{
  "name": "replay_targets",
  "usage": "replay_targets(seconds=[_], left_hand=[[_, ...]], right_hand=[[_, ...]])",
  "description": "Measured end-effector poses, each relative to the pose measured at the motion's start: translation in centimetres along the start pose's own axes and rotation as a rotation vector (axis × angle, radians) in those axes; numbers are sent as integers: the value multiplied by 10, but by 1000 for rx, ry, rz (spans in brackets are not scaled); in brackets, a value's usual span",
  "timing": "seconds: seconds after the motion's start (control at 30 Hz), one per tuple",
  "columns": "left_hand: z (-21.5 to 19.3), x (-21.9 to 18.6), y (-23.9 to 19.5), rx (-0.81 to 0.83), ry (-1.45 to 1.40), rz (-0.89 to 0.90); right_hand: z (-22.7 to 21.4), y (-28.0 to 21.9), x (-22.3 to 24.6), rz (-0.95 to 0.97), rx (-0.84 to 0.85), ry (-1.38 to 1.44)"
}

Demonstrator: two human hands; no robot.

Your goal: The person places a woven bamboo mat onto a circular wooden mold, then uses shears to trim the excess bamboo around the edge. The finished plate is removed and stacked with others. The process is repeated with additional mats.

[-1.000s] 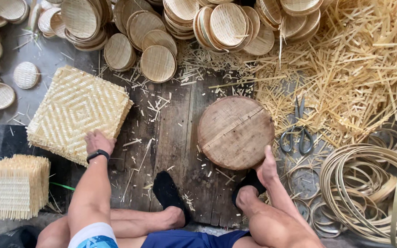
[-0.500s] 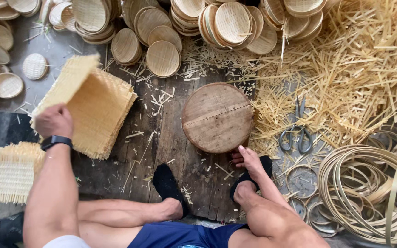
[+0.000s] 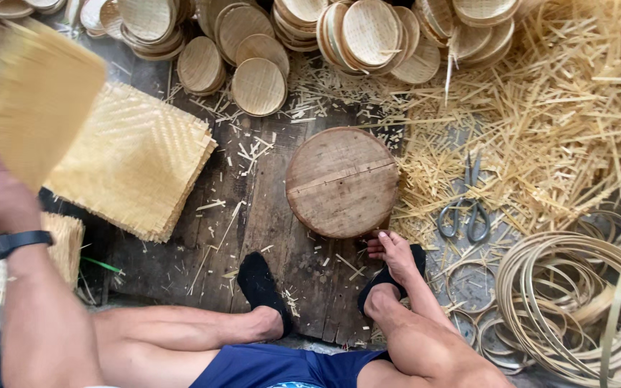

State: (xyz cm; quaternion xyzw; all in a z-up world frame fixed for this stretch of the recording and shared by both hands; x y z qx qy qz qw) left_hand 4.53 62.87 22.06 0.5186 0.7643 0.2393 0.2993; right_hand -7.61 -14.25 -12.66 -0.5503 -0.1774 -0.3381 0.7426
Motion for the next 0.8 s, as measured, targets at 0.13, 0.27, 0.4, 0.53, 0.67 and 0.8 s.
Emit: replay_targets(seconds=[0.13,0.27,0.4,0.53,0.67,0.8], left_hand=[[3,68,5,273,-94,-387],[4,77,-8,476,128,-587],[-22,-2,-22,196,145,-202],[11,-105,-82,540,-201,79],[90,-139,-169,1273,143,-2],[117,-144,-195,977,176,-16]], right_hand=[[4,2,1,8,-6,-19],[2,3,2,10,-15,-15],[-2,1,0,3,-12,-39],[5,4,-1,2,-27,-68],[0,5,4,3,-10,-54],[2,4,0,-6,-10,-45]])
Point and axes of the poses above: each hand's wrist, its own y-axis towards the middle knuckle, its own z-axis out of the palm, x = y × z, the point moved 6 cm from there along y, towards the middle knuckle, and after that the axes turned 3 degrees about x, right-handed, at the moved point
